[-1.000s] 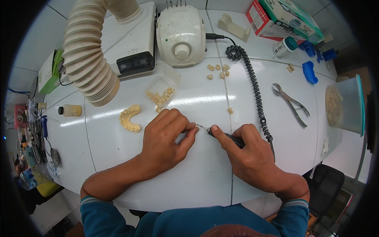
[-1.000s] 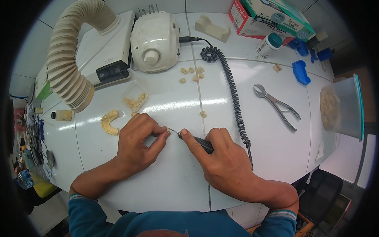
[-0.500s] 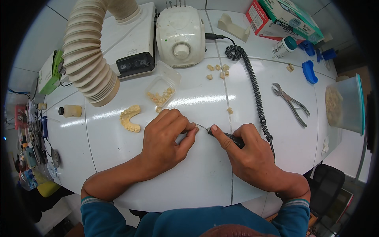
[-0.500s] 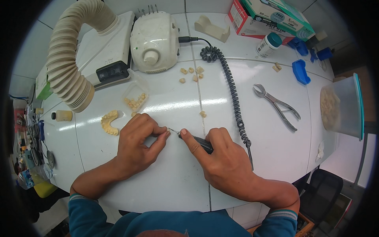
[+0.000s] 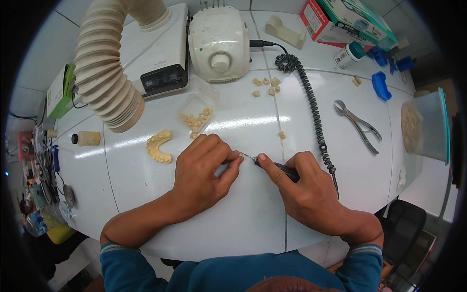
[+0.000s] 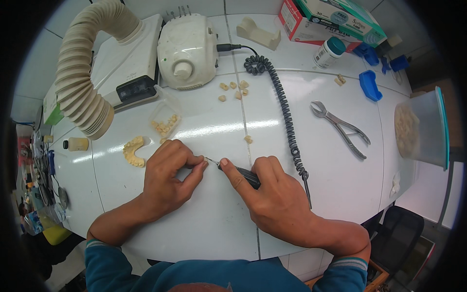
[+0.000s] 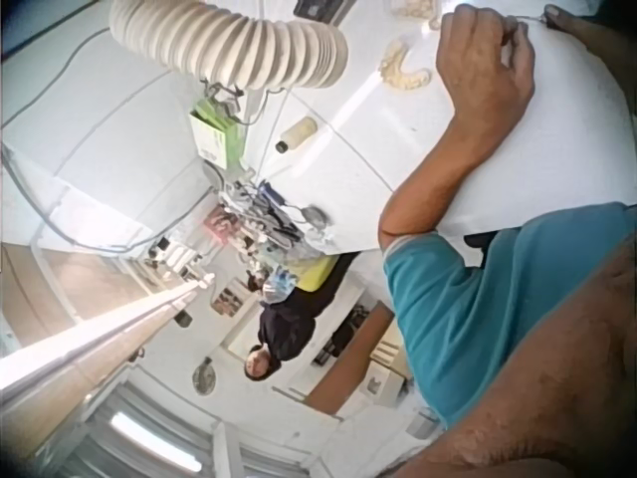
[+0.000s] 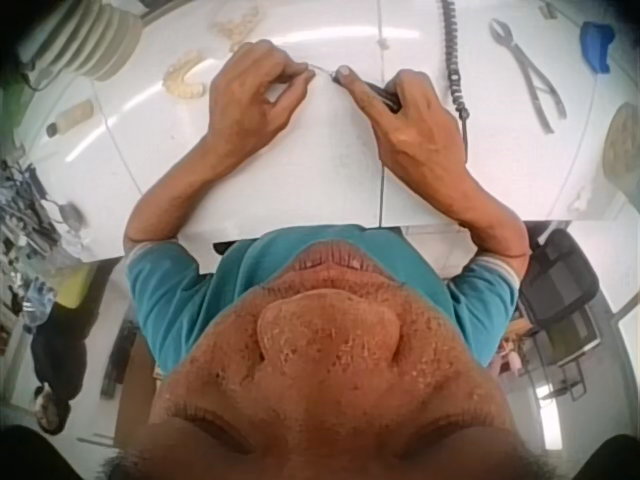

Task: The person shapes and grinds an artificial tooth using a handheld rotary drill tool.

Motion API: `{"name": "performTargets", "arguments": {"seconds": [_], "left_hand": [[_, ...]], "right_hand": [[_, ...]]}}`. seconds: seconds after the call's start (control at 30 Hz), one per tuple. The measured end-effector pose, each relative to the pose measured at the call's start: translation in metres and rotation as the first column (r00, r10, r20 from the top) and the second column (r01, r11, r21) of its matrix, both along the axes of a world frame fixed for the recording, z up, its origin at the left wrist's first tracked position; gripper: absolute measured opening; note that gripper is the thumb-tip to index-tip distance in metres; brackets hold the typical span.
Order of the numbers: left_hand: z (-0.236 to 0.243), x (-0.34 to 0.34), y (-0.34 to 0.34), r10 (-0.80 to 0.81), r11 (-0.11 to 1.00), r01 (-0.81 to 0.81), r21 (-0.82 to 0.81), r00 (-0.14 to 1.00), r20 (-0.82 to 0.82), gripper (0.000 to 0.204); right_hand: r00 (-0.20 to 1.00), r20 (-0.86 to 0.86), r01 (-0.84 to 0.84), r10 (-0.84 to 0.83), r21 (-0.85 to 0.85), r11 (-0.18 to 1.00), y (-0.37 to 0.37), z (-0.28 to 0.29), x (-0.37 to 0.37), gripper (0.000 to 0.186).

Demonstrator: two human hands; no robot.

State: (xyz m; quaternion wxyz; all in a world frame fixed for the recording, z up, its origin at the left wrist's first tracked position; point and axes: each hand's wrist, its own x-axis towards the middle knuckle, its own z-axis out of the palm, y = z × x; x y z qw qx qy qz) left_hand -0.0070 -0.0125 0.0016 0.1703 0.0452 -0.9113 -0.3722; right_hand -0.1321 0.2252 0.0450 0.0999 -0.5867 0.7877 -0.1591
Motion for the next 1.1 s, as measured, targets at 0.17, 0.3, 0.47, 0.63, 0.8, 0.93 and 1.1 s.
{"name": "performTargets", "arguments": {"seconds": [0.17, 0.3, 0.47, 0.63, 0.8, 0.93, 1.1], "left_hand": [[-0.0004, -0.0004, 0.0004, 0.001, 1.000, -0.001, 0.001, 1.000, -0.001, 0.015], [0.0005, -0.0010, 0.0008, 0.003, 1.000, -0.003, -0.008, 1.000, -0.008, 0.016], [0.0004, -0.0011, 0.0015, 0.003, 1.000, -0.003, -0.011, 1.000, -0.004, 0.016], [0.0000, 0.0011, -0.0005, 0.007, 1.000, -0.007, -0.004, 1.000, -0.007, 0.016], [0.0007, -0.0023, 0.0016, -0.002, 1.000, 0.002, -0.011, 1.000, 0.000, 0.016], [0.0007, -0.0014, 0.0007, -0.003, 1.000, 0.003, -0.010, 1.000, -0.005, 0.016], [0.0003, -0.0011, 0.0015, 0.001, 1.000, -0.001, -0.008, 1.000, -0.004, 0.016]], "right_hand": [[1.000, -0.001, -0.005, 0.005, 0.001, 1.000, -0.0004, 0.0002, 0.0001, 0.081], [1.000, -0.011, -0.009, 0.008, -0.007, 1.000, -0.0001, -0.0007, -0.0003, 0.080], [1.000, -0.014, -0.014, 0.014, -0.015, 1.000, 0.0000, -0.0008, -0.0007, 0.079], [1.000, -0.024, -0.012, 0.012, -0.002, 1.000, -0.0030, 0.0008, 0.0017, 0.077], [1.000, -0.022, -0.011, 0.010, -0.021, 1.000, 0.0004, -0.0019, -0.0013, 0.076], [1.000, -0.025, -0.017, 0.017, -0.006, 1.000, -0.0003, -0.0013, -0.0006, 0.076], [0.999, -0.028, -0.015, 0.015, -0.007, 1.000, -0.0003, -0.0003, -0.0003, 0.076]]}}
